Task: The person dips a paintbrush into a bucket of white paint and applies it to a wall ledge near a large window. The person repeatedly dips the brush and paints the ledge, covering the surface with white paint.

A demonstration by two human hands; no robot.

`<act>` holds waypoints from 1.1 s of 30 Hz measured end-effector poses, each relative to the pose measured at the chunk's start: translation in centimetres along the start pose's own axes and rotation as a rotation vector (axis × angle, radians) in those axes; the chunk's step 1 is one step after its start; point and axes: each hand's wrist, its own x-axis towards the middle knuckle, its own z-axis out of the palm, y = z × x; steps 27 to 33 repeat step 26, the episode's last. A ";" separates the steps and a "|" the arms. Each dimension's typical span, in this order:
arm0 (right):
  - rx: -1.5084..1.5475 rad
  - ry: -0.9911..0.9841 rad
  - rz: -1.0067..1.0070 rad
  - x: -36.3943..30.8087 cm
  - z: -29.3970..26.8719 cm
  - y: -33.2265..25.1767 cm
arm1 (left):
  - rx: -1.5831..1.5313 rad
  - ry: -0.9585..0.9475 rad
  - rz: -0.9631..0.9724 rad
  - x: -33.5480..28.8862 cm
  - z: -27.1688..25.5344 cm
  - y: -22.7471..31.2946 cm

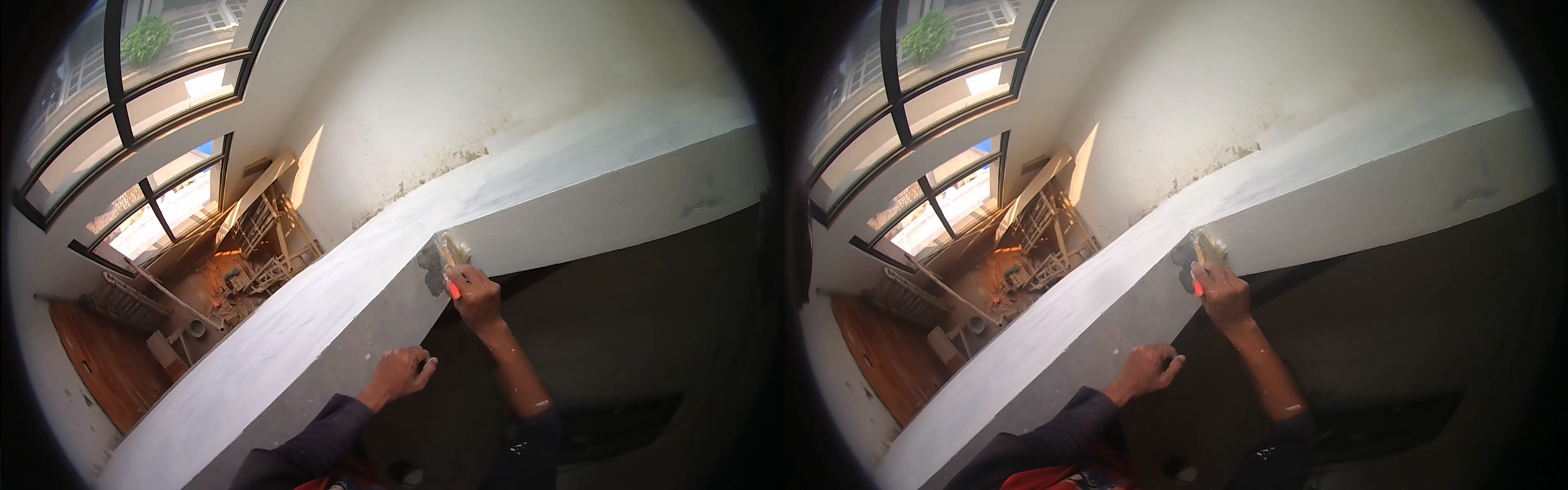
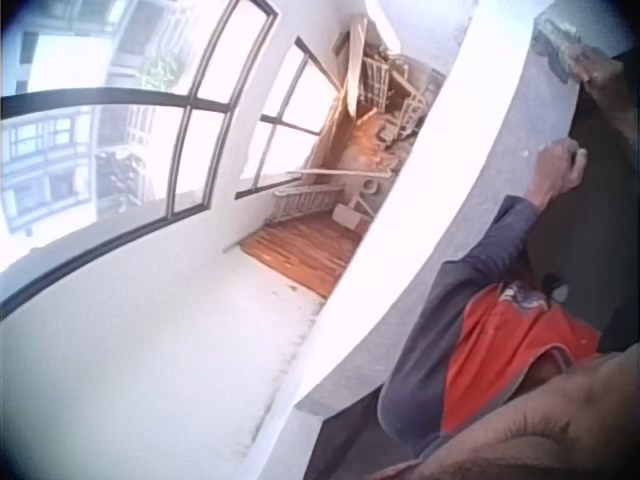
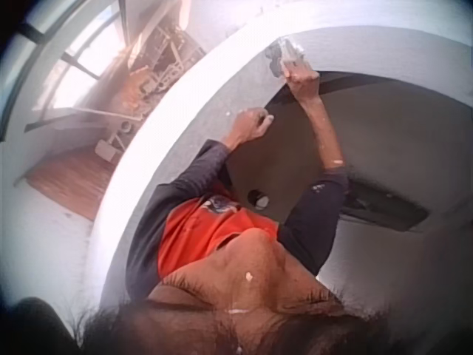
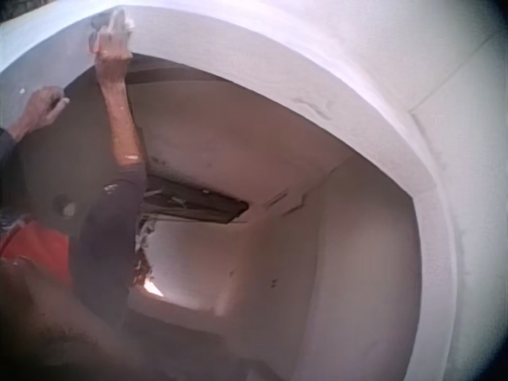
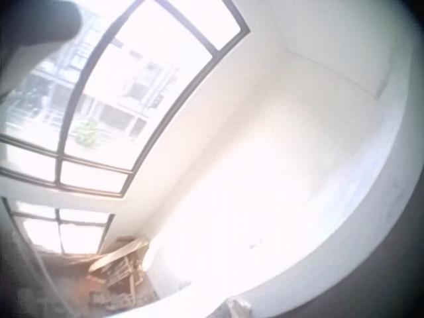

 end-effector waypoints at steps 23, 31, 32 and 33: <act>-0.795 0.121 -0.221 9.1 -17.1 6.1 | 0.038 -0.030 0.008 0.1 0.0 0.2; -0.723 0.146 -0.243 7.7 -12.1 4.9 | 0.084 -0.083 -0.050 0.0 0.1 -0.4; -0.723 0.146 -0.243 7.7 -12.1 4.9 | 0.084 -0.083 -0.050 0.0 0.1 -0.4; -0.723 0.146 -0.243 7.7 -12.1 4.9 | 0.084 -0.083 -0.050 0.0 0.1 -0.4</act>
